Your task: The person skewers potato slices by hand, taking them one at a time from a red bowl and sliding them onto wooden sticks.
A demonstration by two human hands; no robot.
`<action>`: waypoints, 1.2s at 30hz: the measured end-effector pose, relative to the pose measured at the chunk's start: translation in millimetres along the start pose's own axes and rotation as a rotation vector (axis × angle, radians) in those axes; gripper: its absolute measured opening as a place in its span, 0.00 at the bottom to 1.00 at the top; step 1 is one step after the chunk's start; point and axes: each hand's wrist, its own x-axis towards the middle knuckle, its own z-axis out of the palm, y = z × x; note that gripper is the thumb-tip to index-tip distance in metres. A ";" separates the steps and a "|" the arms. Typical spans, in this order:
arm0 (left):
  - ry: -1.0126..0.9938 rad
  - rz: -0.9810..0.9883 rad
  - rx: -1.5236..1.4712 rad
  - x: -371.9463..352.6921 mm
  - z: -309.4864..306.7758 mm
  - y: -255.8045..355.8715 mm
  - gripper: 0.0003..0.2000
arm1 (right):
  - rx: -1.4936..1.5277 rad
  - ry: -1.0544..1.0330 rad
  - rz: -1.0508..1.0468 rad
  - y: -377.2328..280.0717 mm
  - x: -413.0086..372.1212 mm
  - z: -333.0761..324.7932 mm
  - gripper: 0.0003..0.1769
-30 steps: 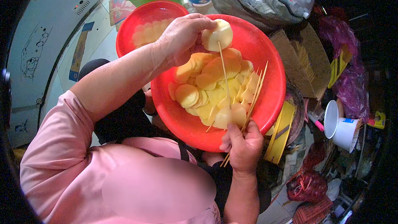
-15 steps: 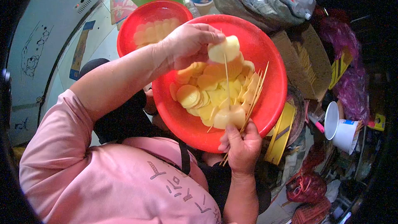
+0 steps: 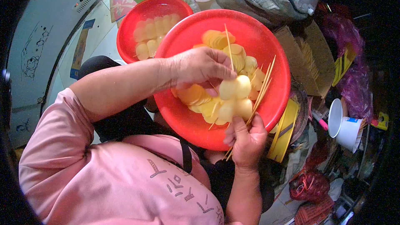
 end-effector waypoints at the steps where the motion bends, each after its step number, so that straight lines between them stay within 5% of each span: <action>1: -0.001 -0.001 0.001 -0.4 -3.7 4.4 0.08 | 0.013 0.029 -0.001 -0.9 1.1 -0.5 0.10; 4: 0.061 0.077 0.707 3.3 -25.1 16.1 0.13 | 0.031 0.055 0.001 -1.3 0.7 -4.1 0.09; 5: 0.061 0.077 0.707 4.7 -27.5 11.1 0.13 | 0.036 0.052 0.004 -1.5 0.4 -4.8 0.08; 7: -0.151 0.010 1.658 6.9 -32.0 2.0 0.14 | 0.033 0.039 0.010 -1.0 -0.6 -4.8 0.08; 11: -0.100 -0.018 1.783 0.5 -21.4 -18.9 0.14 | 0.032 0.026 0.021 -1.7 -3.3 -2.1 0.07; 17: -0.087 -0.001 1.718 11.8 -33.1 -13.3 0.12 | -0.013 0.019 0.029 -3.3 -5.4 -2.3 0.07; 21: 0.146 0.239 1.270 12.2 -47.2 7.4 0.07 | -0.039 -0.006 0.043 -3.6 -8.4 -3.1 0.07; 23: 0.344 0.188 0.259 16.1 -54.7 19.7 0.06 | -0.037 -0.034 0.068 -5.1 -9.4 -2.8 0.07; 26: 0.426 0.317 -0.141 14.2 -58.1 31.8 0.09 | -0.019 -0.024 0.068 -6.5 -9.2 -2.0 0.08; 36: 0.480 0.410 -0.253 1.7 -54.4 44.2 0.13 | -0.009 -0.048 0.033 -6.4 -11.0 -1.6 0.08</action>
